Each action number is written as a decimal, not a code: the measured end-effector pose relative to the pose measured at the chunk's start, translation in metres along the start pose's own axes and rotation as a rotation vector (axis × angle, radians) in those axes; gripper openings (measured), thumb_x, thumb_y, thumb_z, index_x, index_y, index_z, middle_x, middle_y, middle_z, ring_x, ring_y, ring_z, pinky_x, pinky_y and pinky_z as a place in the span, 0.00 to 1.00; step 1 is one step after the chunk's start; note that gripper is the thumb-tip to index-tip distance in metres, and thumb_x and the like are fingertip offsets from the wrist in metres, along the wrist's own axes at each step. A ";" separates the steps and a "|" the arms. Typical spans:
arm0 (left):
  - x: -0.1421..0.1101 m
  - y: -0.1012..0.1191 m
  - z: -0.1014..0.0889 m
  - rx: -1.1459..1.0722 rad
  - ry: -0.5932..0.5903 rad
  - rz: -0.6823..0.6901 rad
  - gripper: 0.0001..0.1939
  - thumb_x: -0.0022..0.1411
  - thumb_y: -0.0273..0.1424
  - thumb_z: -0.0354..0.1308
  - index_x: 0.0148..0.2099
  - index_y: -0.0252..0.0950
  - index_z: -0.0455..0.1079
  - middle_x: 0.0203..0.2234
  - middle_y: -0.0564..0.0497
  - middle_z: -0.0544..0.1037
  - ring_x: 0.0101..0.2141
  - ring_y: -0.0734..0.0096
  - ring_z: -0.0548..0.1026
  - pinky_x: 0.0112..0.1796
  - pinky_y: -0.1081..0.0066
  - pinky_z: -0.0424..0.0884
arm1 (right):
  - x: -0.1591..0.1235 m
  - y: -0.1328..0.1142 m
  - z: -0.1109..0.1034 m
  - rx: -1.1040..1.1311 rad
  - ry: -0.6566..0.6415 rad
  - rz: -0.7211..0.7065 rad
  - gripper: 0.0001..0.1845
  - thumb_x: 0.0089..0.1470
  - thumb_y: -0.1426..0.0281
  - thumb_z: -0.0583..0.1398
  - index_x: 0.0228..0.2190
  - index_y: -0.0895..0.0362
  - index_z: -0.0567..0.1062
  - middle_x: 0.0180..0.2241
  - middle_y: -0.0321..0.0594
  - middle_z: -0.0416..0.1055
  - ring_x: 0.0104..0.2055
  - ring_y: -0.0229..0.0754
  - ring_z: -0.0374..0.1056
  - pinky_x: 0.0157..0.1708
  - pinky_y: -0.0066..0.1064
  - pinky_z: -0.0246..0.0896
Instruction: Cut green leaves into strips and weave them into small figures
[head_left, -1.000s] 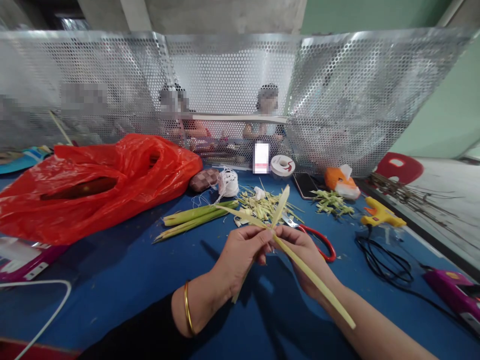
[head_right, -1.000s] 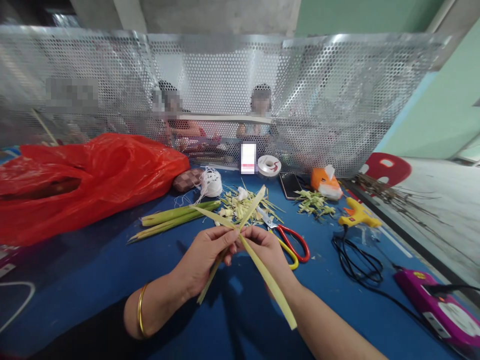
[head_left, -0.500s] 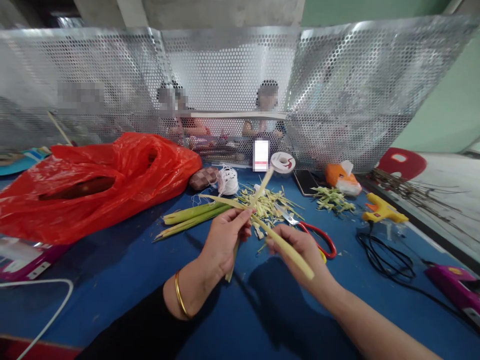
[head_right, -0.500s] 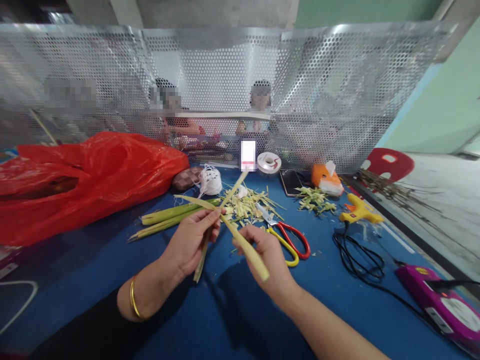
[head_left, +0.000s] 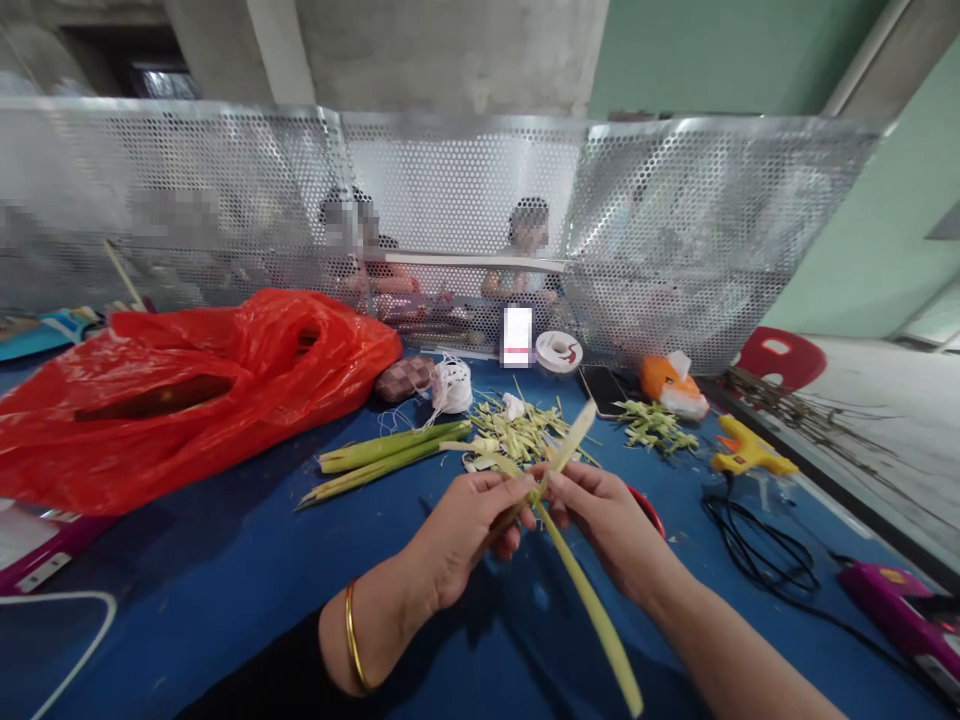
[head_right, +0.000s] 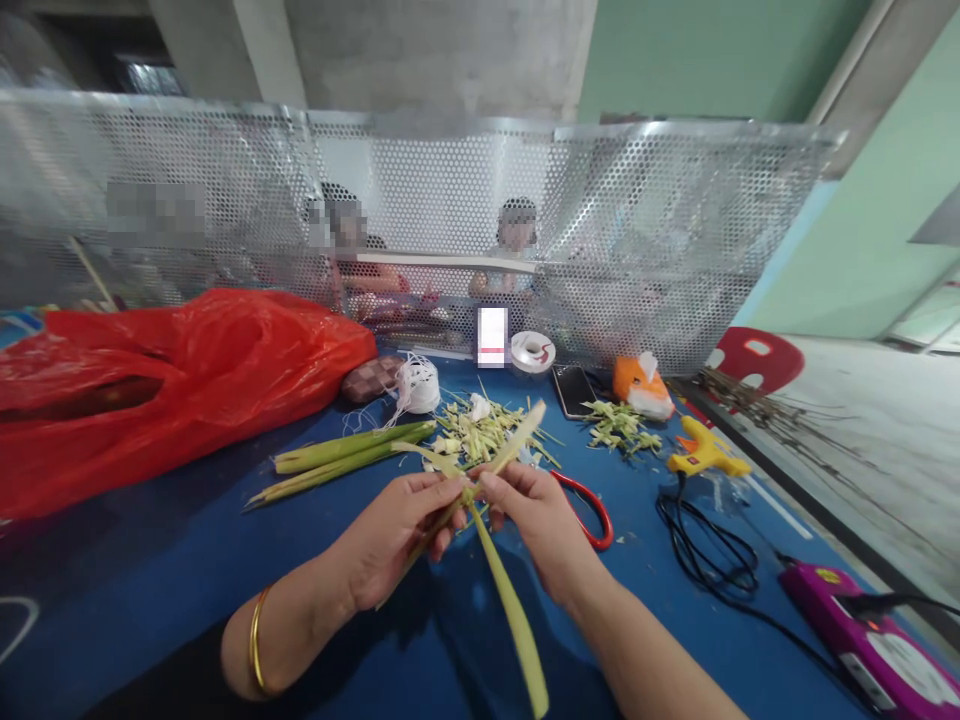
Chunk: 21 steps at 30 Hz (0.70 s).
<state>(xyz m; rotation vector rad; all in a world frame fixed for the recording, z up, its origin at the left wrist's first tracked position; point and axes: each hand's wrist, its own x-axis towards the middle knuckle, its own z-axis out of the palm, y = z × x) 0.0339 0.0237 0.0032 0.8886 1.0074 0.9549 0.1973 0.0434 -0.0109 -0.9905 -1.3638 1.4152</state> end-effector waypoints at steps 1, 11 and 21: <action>-0.001 0.000 0.000 0.036 -0.025 0.009 0.18 0.56 0.43 0.61 0.26 0.32 0.68 0.19 0.54 0.70 0.15 0.83 0.63 0.16 0.80 0.58 | -0.001 0.000 0.003 0.086 0.003 0.017 0.15 0.49 0.59 0.65 0.31 0.59 0.79 0.23 0.35 0.69 0.23 0.34 0.57 0.26 0.27 0.54; -0.005 0.003 0.000 0.242 -0.180 -0.024 0.14 0.57 0.39 0.57 0.33 0.32 0.74 0.14 0.57 0.67 0.12 0.82 0.60 0.14 0.80 0.55 | -0.005 0.005 0.011 0.183 0.062 0.000 0.12 0.44 0.63 0.68 0.21 0.59 0.79 0.18 0.36 0.70 0.21 0.34 0.60 0.23 0.27 0.55; -0.004 0.000 0.005 -0.018 -0.028 0.001 0.13 0.52 0.38 0.63 0.28 0.30 0.74 0.18 0.51 0.75 0.17 0.78 0.70 0.21 0.78 0.64 | 0.000 0.003 0.006 0.081 0.188 -0.042 0.18 0.44 0.55 0.67 0.21 0.58 0.77 0.20 0.37 0.70 0.23 0.37 0.64 0.26 0.29 0.60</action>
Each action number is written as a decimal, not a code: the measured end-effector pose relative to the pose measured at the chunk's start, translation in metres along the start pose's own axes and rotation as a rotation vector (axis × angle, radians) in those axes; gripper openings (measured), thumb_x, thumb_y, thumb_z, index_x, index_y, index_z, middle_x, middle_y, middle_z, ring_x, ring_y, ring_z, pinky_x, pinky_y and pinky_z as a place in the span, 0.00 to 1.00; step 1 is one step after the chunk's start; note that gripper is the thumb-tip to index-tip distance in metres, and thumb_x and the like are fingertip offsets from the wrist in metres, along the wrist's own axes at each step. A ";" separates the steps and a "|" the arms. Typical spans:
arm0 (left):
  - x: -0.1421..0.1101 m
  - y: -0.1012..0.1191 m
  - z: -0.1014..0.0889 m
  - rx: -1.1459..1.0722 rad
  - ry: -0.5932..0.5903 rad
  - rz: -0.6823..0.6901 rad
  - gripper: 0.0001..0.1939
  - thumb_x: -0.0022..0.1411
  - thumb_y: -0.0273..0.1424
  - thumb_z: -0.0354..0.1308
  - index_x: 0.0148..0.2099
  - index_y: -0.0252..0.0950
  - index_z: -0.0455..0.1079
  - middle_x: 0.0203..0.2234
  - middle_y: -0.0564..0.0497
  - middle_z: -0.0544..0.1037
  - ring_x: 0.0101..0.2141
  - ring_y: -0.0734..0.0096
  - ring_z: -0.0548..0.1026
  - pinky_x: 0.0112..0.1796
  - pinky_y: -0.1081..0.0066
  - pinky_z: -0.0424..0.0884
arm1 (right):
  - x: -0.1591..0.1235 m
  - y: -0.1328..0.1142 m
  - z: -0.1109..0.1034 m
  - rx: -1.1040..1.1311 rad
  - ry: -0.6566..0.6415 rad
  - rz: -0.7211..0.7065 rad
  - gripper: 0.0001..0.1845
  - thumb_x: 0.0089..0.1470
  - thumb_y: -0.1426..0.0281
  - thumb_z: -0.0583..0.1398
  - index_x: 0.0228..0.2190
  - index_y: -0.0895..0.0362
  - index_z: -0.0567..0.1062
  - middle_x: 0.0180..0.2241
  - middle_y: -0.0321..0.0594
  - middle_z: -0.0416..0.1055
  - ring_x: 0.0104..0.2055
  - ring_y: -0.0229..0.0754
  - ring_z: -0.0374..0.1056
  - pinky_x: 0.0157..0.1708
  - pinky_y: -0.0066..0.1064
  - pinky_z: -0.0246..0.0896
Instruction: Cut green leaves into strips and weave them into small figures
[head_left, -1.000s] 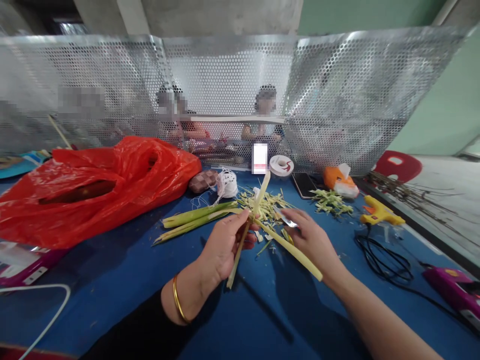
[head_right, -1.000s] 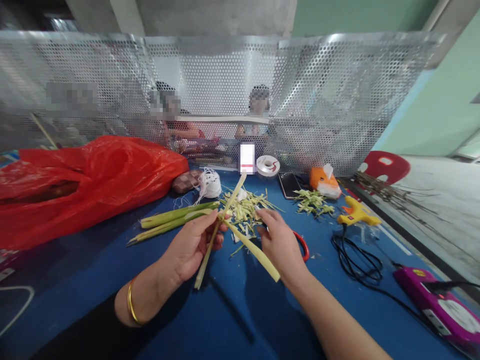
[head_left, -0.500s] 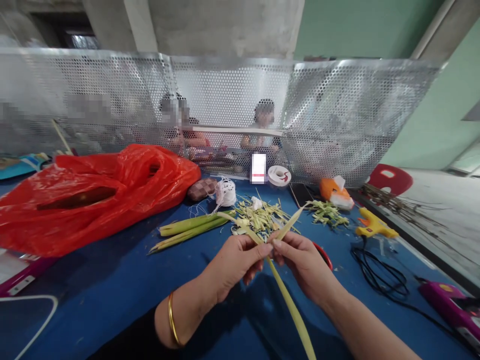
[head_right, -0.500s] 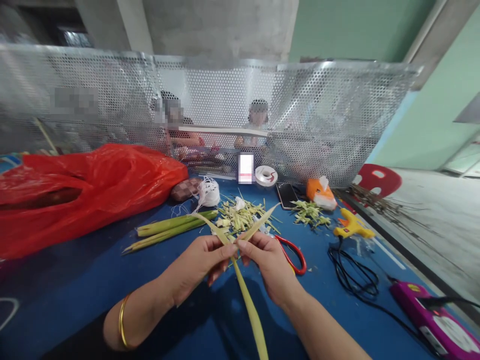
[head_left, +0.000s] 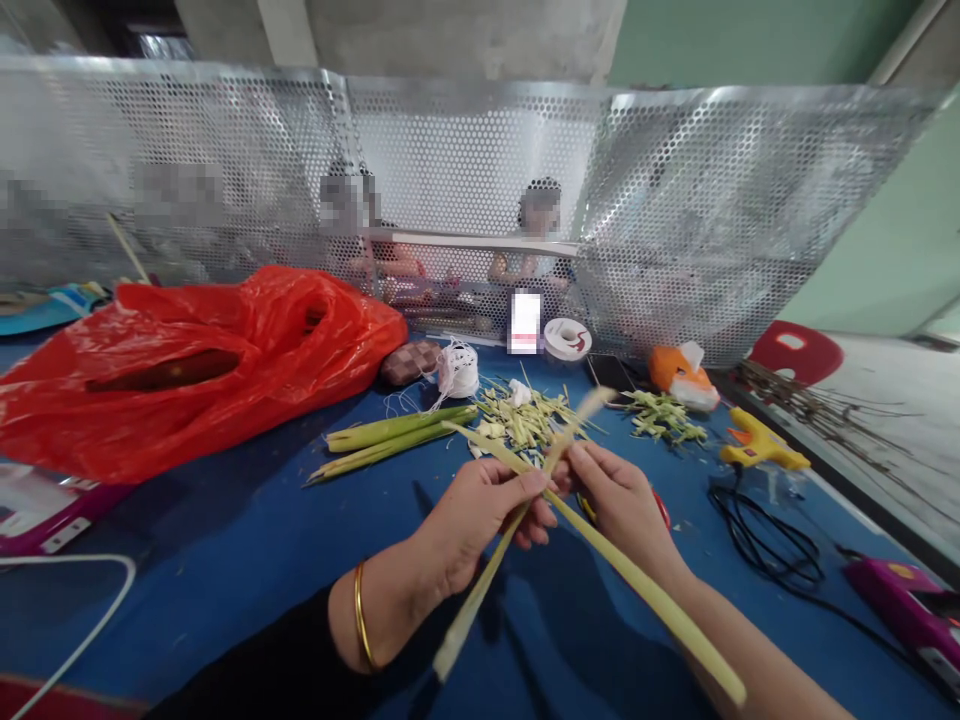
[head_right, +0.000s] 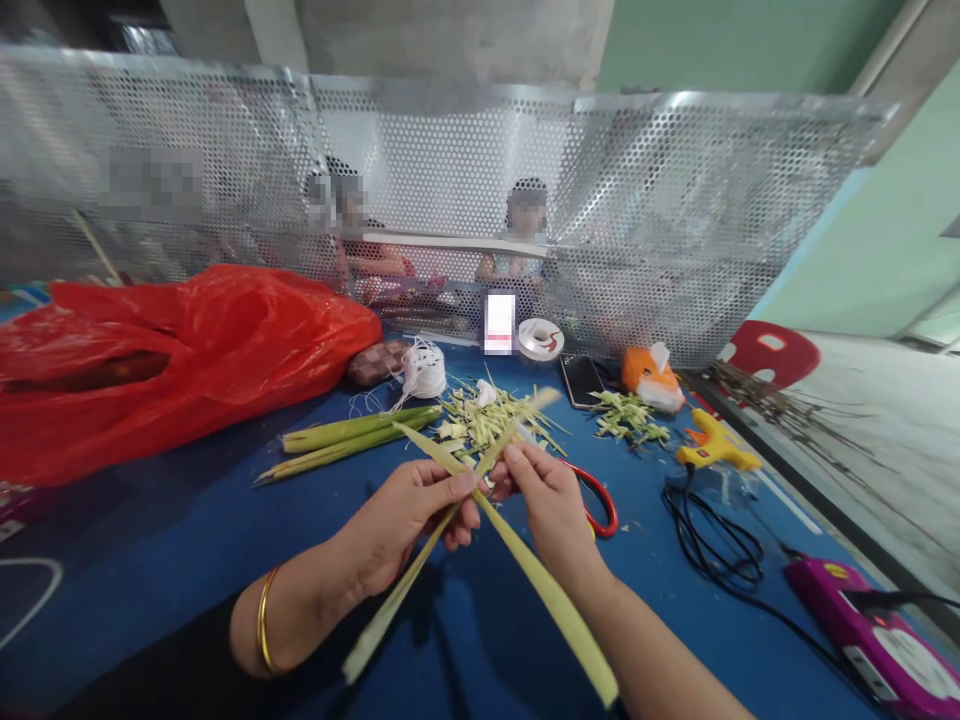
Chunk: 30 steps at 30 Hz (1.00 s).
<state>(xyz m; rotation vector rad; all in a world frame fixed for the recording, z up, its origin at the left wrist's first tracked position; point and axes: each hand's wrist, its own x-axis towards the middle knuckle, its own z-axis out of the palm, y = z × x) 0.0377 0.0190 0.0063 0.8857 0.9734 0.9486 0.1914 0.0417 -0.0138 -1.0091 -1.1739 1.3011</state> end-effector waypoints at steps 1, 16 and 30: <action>0.001 0.001 -0.001 -0.032 0.031 0.036 0.14 0.52 0.38 0.65 0.28 0.30 0.74 0.20 0.49 0.77 0.19 0.77 0.72 0.23 0.78 0.67 | 0.000 0.001 -0.001 0.019 0.011 0.034 0.17 0.44 0.55 0.66 0.24 0.58 0.77 0.21 0.36 0.71 0.23 0.36 0.64 0.26 0.29 0.60; 0.006 -0.006 -0.003 -0.102 0.072 0.084 0.11 0.49 0.33 0.66 0.33 0.30 0.75 0.23 0.49 0.78 0.18 0.77 0.69 0.15 0.78 0.61 | -0.024 0.019 0.020 -0.245 -0.289 0.038 0.21 0.51 0.55 0.61 0.19 0.59 0.76 0.22 0.38 0.69 0.30 0.41 0.62 0.34 0.32 0.56; 0.010 0.001 -0.007 -0.273 0.127 0.057 0.12 0.49 0.27 0.67 0.38 0.30 0.77 0.24 0.51 0.76 0.23 0.78 0.72 0.27 0.77 0.69 | -0.016 0.019 0.016 -0.277 -0.114 -0.067 0.15 0.53 0.58 0.60 0.25 0.58 0.73 0.24 0.37 0.69 0.29 0.41 0.64 0.33 0.33 0.60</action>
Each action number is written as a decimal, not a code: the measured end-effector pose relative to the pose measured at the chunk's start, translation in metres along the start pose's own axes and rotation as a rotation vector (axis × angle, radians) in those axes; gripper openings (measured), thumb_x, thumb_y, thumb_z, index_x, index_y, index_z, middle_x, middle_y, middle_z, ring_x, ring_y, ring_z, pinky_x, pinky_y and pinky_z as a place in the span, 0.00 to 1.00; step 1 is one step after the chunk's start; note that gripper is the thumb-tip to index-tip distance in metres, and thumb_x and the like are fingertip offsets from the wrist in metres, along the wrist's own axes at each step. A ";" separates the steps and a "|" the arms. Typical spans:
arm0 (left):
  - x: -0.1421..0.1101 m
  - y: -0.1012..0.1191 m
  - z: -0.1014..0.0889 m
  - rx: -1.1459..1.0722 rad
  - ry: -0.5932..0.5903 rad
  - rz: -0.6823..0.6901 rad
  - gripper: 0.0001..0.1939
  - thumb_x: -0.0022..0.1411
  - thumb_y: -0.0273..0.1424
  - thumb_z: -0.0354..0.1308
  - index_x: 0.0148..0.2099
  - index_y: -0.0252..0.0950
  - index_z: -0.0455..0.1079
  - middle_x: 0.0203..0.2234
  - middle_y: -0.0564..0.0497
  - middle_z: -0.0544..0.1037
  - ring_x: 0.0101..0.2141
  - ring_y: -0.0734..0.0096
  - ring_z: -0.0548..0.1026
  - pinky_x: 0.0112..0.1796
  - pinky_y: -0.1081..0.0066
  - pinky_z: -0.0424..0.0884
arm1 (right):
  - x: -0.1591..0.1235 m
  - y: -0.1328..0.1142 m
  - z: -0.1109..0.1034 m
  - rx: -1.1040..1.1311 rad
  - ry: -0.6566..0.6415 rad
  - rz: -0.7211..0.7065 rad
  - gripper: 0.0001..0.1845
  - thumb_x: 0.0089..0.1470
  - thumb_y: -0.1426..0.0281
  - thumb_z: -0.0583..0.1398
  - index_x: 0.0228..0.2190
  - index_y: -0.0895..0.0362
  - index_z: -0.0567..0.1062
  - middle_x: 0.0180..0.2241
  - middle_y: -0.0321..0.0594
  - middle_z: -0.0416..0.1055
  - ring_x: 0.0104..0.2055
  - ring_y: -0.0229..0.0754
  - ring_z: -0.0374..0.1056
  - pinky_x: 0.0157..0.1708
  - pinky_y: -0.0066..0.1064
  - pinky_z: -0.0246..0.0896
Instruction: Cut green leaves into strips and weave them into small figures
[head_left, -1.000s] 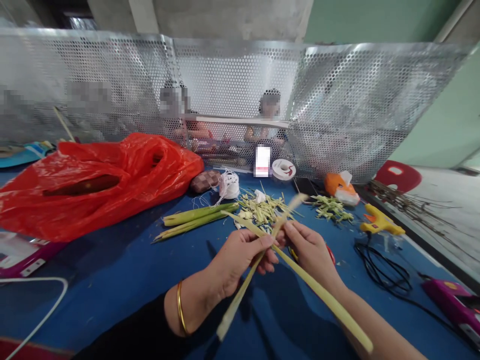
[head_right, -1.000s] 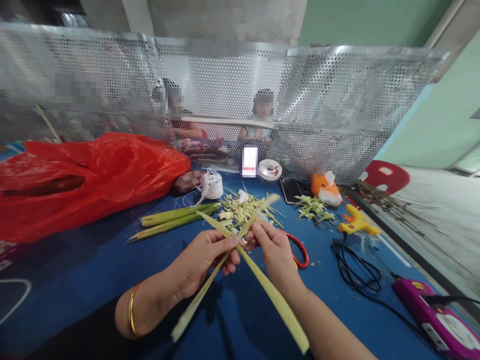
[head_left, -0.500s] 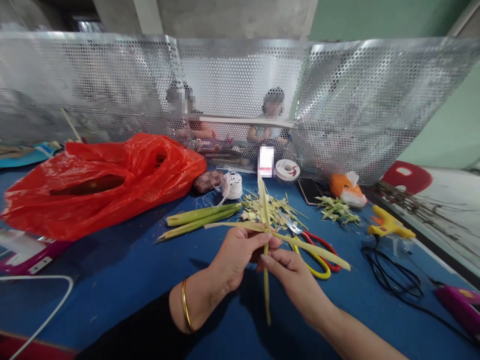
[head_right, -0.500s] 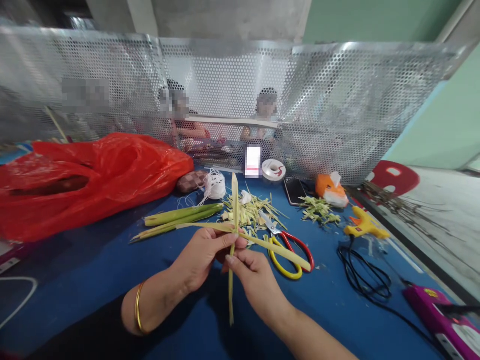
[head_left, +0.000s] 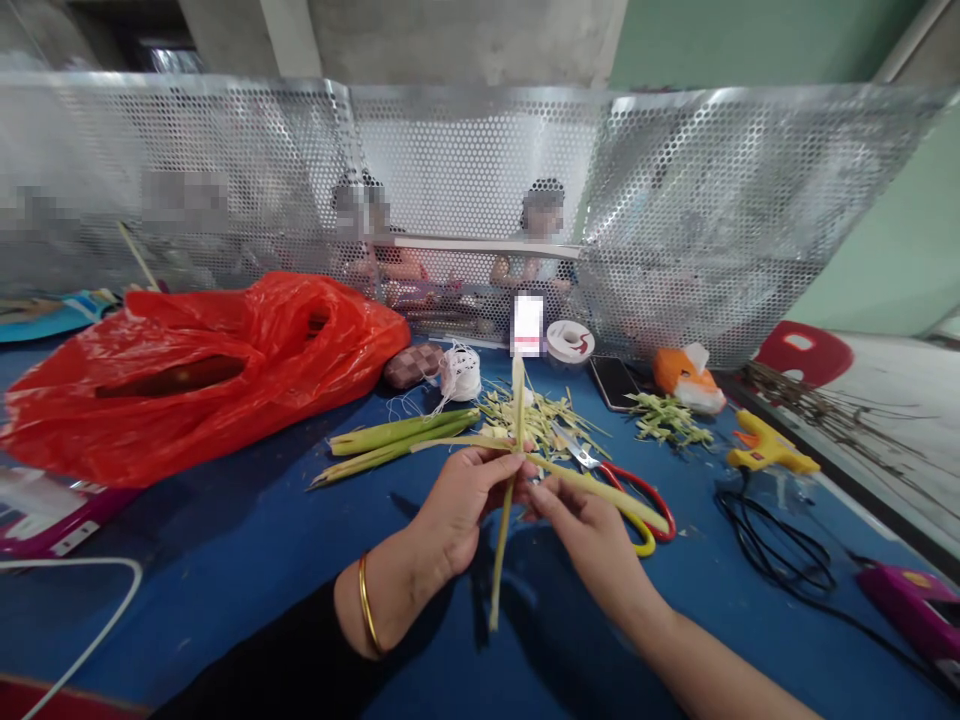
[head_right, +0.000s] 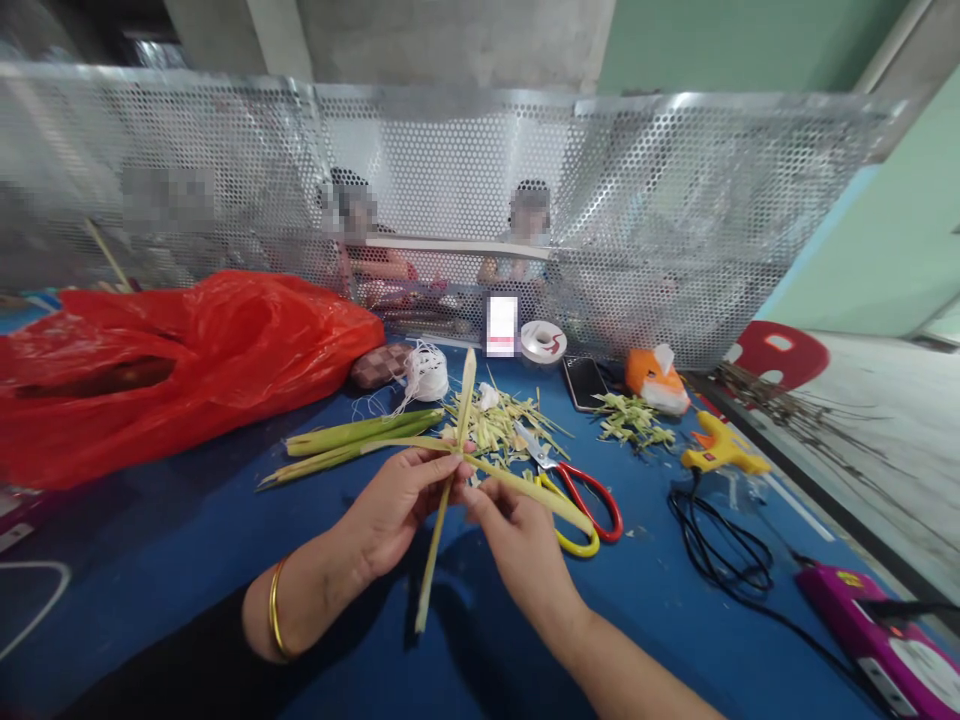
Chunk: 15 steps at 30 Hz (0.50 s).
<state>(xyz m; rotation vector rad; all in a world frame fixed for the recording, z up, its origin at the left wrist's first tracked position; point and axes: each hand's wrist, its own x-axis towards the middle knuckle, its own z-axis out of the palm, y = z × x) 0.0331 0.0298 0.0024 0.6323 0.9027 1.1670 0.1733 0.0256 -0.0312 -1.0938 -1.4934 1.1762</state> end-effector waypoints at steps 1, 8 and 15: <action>0.000 0.000 0.000 -0.007 0.001 -0.012 0.11 0.49 0.27 0.66 0.38 0.30 0.77 0.24 0.51 0.76 0.22 0.79 0.72 0.28 0.77 0.69 | 0.001 -0.001 -0.001 0.077 0.071 0.007 0.14 0.51 0.58 0.62 0.29 0.57 0.74 0.25 0.36 0.70 0.29 0.41 0.65 0.33 0.33 0.62; 0.001 -0.006 0.001 0.063 -0.050 -0.010 0.10 0.49 0.33 0.68 0.28 0.30 0.73 0.20 0.54 0.71 0.18 0.82 0.66 0.21 0.79 0.64 | -0.001 -0.006 -0.006 0.142 0.249 -0.212 0.05 0.51 0.67 0.63 0.32 0.54 0.79 0.25 0.35 0.73 0.27 0.40 0.68 0.31 0.31 0.65; 0.004 -0.008 -0.001 0.085 0.003 0.000 0.11 0.48 0.33 0.67 0.28 0.29 0.73 0.17 0.55 0.70 0.17 0.82 0.65 0.20 0.78 0.64 | -0.008 -0.005 -0.008 -0.114 0.181 -0.526 0.09 0.56 0.75 0.61 0.35 0.51 0.80 0.25 0.36 0.73 0.27 0.40 0.69 0.28 0.31 0.64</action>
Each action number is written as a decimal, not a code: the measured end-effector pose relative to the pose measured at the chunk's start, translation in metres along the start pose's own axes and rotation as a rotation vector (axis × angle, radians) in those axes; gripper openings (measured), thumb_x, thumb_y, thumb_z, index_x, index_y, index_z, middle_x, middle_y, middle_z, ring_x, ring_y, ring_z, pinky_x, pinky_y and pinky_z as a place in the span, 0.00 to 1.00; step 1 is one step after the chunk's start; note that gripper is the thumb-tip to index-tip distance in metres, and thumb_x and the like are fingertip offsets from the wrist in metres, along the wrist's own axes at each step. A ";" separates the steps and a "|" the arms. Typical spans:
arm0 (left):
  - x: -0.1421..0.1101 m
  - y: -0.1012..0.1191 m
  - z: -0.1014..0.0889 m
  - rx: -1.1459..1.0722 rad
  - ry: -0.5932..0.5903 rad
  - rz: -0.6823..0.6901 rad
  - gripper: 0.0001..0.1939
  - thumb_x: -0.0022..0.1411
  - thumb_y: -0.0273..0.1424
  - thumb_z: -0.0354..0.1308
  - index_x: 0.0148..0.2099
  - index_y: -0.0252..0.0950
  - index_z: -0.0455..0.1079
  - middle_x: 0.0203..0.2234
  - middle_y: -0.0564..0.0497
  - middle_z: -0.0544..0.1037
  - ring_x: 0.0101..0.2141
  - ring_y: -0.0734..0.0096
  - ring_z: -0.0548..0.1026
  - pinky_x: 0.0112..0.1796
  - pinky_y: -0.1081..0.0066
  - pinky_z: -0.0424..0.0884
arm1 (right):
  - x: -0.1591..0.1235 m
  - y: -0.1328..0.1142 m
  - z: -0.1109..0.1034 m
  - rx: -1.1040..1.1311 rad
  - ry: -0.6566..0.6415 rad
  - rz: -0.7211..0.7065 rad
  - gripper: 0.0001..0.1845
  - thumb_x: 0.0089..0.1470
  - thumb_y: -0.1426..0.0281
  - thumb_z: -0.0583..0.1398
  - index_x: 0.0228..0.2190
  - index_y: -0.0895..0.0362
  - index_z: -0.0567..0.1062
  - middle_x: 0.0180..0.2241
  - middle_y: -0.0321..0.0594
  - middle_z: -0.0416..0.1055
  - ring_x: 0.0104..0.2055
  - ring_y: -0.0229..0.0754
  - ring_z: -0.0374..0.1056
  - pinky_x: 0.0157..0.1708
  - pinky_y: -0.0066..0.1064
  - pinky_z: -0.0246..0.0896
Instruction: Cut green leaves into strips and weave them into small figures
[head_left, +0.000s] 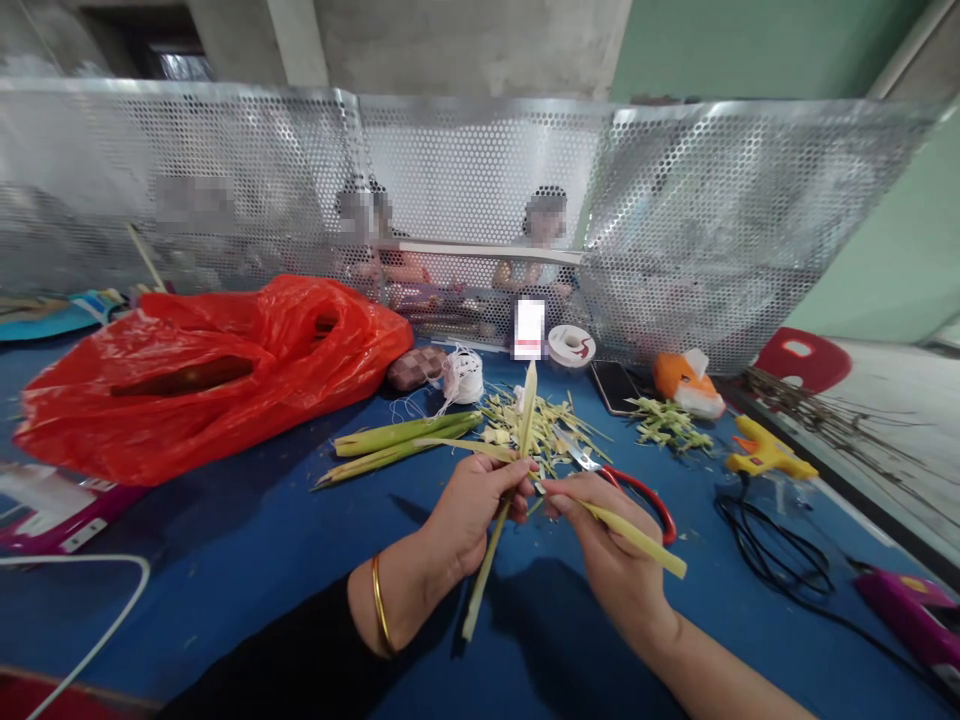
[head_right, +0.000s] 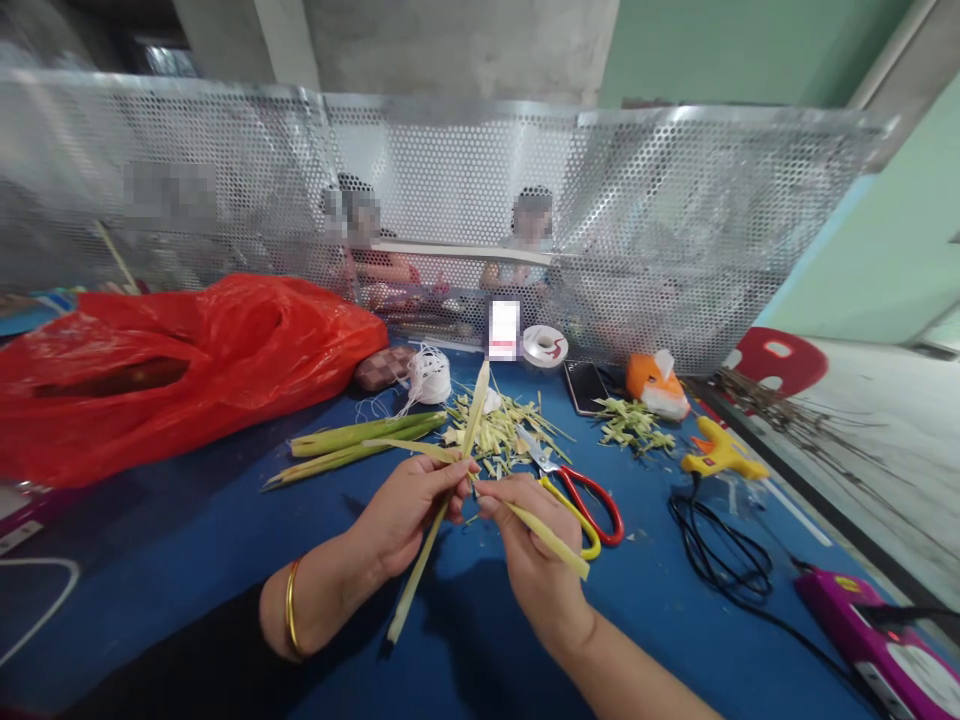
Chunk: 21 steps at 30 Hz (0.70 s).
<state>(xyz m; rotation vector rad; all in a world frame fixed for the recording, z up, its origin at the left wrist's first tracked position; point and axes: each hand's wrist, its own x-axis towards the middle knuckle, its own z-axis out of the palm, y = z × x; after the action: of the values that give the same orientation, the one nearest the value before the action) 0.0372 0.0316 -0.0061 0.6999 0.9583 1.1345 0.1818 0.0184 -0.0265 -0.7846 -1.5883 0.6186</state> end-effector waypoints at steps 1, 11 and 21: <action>0.001 0.000 -0.001 -0.001 0.002 -0.002 0.11 0.48 0.33 0.67 0.29 0.29 0.73 0.17 0.55 0.70 0.17 0.82 0.65 0.20 0.78 0.64 | 0.000 0.000 -0.001 -0.028 -0.013 -0.018 0.09 0.56 0.75 0.60 0.36 0.51 0.80 0.25 0.37 0.73 0.27 0.40 0.69 0.28 0.31 0.64; 0.003 0.005 -0.006 0.034 -0.038 0.004 0.11 0.49 0.33 0.68 0.30 0.30 0.73 0.19 0.55 0.70 0.18 0.81 0.66 0.21 0.78 0.64 | 0.012 0.003 -0.010 -0.323 -0.204 -0.169 0.10 0.57 0.70 0.59 0.41 0.52 0.77 0.36 0.43 0.78 0.37 0.45 0.75 0.37 0.34 0.70; 0.002 0.007 -0.004 -0.008 0.009 -0.048 0.07 0.52 0.29 0.65 0.30 0.30 0.73 0.18 0.55 0.69 0.17 0.82 0.65 0.20 0.79 0.63 | 0.014 0.010 -0.010 -0.409 -0.204 -0.102 0.11 0.55 0.69 0.60 0.41 0.53 0.76 0.38 0.43 0.78 0.38 0.45 0.74 0.37 0.33 0.70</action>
<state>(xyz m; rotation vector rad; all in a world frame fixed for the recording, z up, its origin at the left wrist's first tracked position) 0.0309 0.0355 -0.0025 0.6627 0.9726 1.0995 0.1922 0.0353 -0.0236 -0.9549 -1.9638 0.3069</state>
